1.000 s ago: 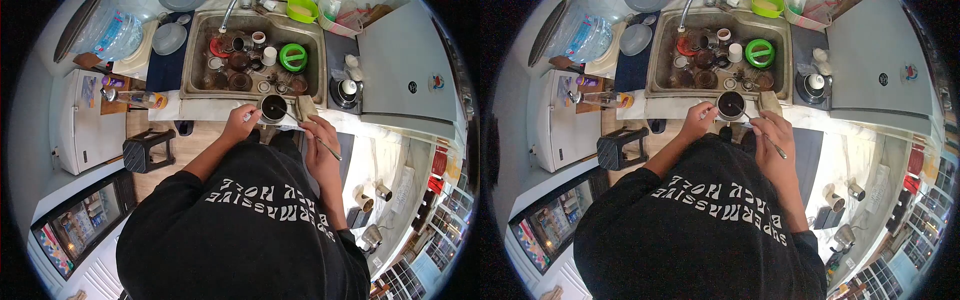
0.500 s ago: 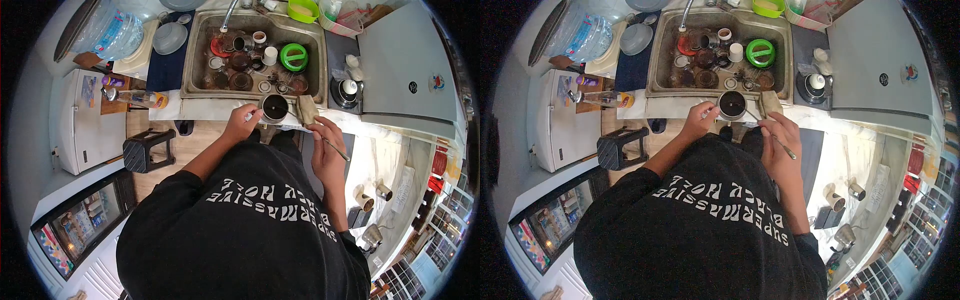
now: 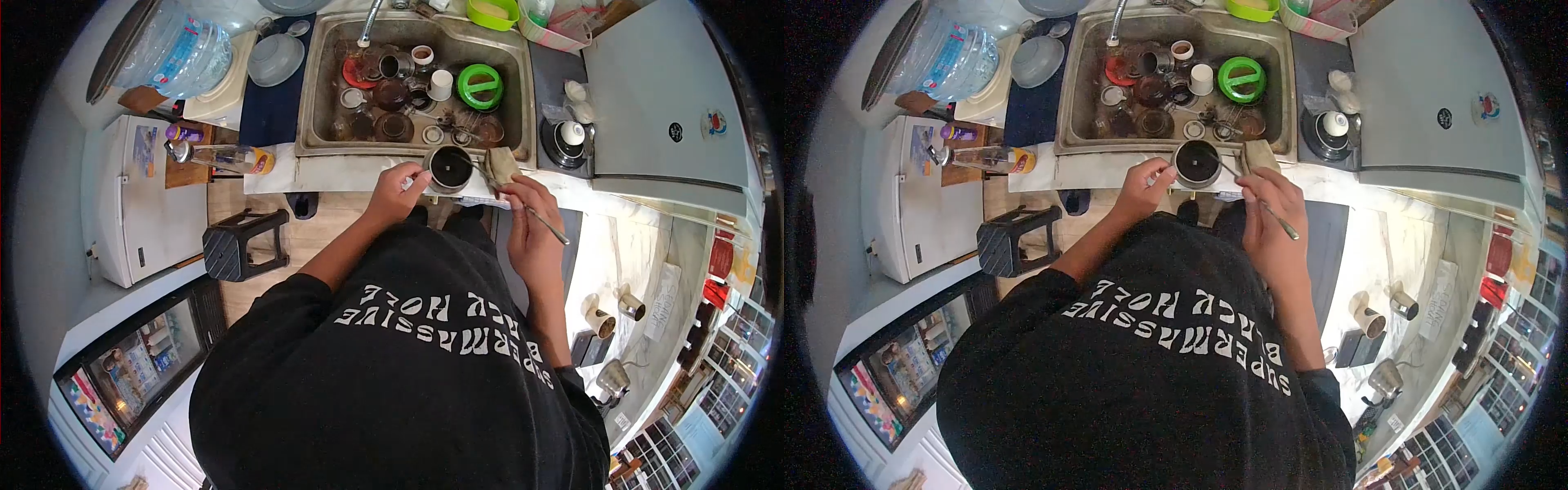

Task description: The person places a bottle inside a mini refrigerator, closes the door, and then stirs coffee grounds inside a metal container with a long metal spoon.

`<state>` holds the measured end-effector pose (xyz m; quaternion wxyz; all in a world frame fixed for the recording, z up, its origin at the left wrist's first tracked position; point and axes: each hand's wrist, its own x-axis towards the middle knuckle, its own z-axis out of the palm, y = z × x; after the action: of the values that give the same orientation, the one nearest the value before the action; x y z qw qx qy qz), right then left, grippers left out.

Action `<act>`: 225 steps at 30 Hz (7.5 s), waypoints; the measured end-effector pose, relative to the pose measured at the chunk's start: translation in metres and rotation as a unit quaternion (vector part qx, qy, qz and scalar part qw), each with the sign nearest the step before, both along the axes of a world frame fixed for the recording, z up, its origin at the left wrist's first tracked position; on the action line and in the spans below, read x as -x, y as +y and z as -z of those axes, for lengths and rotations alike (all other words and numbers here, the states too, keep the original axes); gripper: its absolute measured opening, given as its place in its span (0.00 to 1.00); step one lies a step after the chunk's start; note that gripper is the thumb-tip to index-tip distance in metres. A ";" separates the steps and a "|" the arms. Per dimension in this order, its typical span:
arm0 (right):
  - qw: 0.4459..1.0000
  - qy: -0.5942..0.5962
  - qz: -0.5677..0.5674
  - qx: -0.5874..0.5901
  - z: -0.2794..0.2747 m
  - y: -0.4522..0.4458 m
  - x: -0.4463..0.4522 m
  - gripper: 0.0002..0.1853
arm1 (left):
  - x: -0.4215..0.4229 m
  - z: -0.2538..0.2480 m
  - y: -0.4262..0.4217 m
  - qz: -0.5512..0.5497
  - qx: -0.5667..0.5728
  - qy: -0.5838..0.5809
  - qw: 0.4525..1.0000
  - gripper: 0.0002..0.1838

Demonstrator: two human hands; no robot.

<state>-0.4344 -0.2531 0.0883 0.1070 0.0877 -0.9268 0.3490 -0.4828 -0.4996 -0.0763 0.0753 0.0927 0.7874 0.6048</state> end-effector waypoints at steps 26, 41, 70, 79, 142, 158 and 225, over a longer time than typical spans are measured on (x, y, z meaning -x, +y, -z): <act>0.998 0.064 0.006 0.008 -0.003 -0.003 -0.009 0.04 | 0.013 -0.006 -0.004 0.060 0.017 -0.115 0.991 0.16; 0.999 0.041 0.014 0.022 -0.001 -0.007 -0.006 0.04 | 0.015 0.013 -0.002 0.048 -0.028 -0.088 0.995 0.17; 0.999 0.036 -0.016 0.025 0.004 0.003 -0.013 0.05 | 0.016 0.010 -0.004 0.046 -0.045 -0.088 0.994 0.14; 0.998 0.035 0.031 0.032 0.008 0.009 -0.014 0.07 | 0.018 0.013 -0.007 0.056 -0.046 -0.091 0.993 0.13; 0.996 0.088 -0.010 0.031 0.007 0.005 -0.015 0.04 | 0.001 0.021 0.001 -0.070 -0.083 -0.032 0.994 0.12; 0.998 0.063 0.029 0.010 0.006 0.009 -0.015 0.04 | -0.004 0.052 -0.002 0.047 -0.003 -0.039 0.998 0.53; 0.884 0.096 0.430 0.157 -0.040 0.189 -0.342 0.10 | -0.155 -0.033 0.320 0.437 0.033 0.042 0.898 0.45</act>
<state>-0.0922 -0.0638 0.1280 0.3470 -0.3041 -0.7920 0.3999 -0.3279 -0.1792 -0.0433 0.3020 0.4500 0.6895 0.4804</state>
